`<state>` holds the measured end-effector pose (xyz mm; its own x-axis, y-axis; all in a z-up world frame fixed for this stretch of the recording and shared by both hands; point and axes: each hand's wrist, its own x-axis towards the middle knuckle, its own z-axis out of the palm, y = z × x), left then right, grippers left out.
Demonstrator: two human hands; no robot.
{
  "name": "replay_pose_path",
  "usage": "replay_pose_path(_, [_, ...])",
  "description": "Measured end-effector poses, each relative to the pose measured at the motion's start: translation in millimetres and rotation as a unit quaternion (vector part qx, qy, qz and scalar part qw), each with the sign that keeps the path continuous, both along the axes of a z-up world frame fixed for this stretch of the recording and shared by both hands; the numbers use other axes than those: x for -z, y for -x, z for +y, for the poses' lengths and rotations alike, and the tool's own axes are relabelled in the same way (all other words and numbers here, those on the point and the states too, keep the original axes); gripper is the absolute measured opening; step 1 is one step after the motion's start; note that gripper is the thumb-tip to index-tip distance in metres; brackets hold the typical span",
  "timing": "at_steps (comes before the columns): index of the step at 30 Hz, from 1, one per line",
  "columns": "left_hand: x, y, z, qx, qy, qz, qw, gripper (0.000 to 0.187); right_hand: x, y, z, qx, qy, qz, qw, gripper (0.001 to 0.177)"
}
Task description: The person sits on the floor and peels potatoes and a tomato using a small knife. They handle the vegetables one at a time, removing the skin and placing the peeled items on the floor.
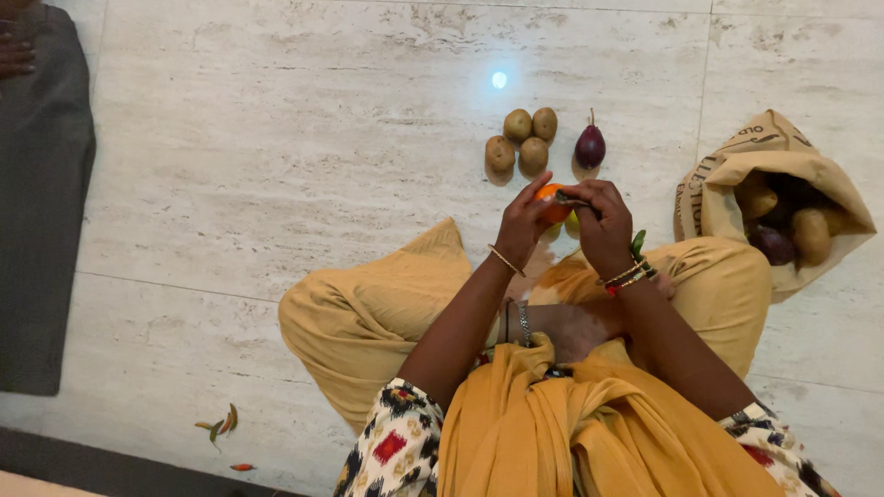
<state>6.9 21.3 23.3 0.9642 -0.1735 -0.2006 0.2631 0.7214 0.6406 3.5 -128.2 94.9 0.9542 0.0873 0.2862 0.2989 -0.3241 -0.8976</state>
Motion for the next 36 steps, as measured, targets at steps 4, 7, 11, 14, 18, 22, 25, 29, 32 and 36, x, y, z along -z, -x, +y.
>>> replay_pose_path(4, [-0.8,-0.6,5.7,0.04,0.095,-0.009,0.995,0.065,-3.8,-1.9,-1.4,0.016,0.051,-0.031,0.998,0.027])
replay_pose_path(7, [-9.2,2.5,1.5,0.046,0.0,0.005,0.999,0.065,-3.1,-10.4,-8.8,0.008,-0.02,0.034,0.999,0.027])
replay_pose_path(11, [-4.0,-0.7,-7.7,-0.006,-0.04,-0.005,0.999,0.065,-4.3,-14.7,-9.0,0.017,-0.027,0.019,0.999,0.03])
replay_pose_path(14, [6.3,-4.9,-4.0,-0.041,-0.05,0.0,0.998,0.063,-9.2,-4.6,1.8,0.012,0.043,-0.036,0.998,0.028])
replay_pose_path(18, [3.6,-5.8,-0.2,-0.047,-0.082,-0.059,0.994,0.066,-10.9,-2.7,7.0,0.001,0.078,-0.078,0.994,0.027])
replay_pose_path(22, [-8.1,0.7,-4.3,0.002,-0.1,-0.086,0.991,0.071,-0.1,-17.0,-8.7,0.005,-0.044,-0.002,0.999,0.026])
replay_pose_path(25, [-5.1,1.5,-9.6,0.003,-0.142,-0.106,0.984,0.073,15.3,-32.9,-15.5,0.038,-0.269,0.242,0.931,0.022])
replay_pose_path(29, [13.0,-2.5,-11.2,-0.002,-0.2,-0.099,0.975,0.07,18.7,-29.8,-13.7,0.011,-0.197,0.195,0.961,0.025])
replay_pose_path(32, [23.6,-4.9,-12.7,-0.018,-0.178,-0.075,0.981,0.069,7.9,-15.0,-1.3,-0.009,0.064,-0.02,0.998,0.022])
replay_pose_path(36, [14.8,-0.1,-8.2,-0.043,-0.301,-0.097,0.948,0.067,-1.8,-3.8,9.8,-0.033,0.158,-0.132,0.978,0.023])
